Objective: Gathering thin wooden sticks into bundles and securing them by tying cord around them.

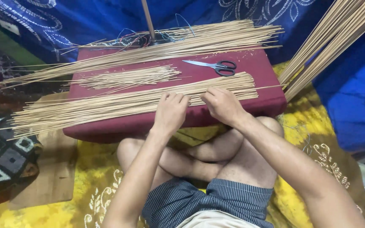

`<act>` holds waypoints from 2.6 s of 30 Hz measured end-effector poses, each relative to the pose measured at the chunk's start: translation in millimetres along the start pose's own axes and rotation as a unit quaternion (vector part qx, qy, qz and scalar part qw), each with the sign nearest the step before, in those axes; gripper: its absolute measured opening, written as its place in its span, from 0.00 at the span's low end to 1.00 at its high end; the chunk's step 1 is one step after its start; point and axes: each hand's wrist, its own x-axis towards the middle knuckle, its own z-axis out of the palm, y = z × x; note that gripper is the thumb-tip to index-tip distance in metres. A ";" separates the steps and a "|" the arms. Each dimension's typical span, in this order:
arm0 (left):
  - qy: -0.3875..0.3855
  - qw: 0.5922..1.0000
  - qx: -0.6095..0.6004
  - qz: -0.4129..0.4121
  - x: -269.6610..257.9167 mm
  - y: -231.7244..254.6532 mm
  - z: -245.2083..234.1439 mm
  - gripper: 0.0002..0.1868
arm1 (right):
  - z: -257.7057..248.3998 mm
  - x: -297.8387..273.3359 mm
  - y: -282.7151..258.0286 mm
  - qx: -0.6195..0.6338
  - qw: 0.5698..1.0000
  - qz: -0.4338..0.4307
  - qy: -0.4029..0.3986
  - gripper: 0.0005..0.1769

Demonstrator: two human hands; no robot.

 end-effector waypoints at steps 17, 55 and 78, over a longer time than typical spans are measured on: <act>-0.036 0.999 -0.002 -0.032 -8.7 -14.2 -9.0 0.07 | -5.7 -28.1 21.1 -0.004 0.998 0.065 0.001 0.04; -0.180 0.974 -0.081 -0.115 20.1 -34.1 42.5 0.04 | -19.5 -70.2 120.1 0.000 0.986 0.163 -0.016 0.04; -0.166 0.985 -0.004 -0.045 9.2 -33.5 8.4 0.09 | -31.6 -89.7 95.4 0.415 0.814 0.391 0.111 0.11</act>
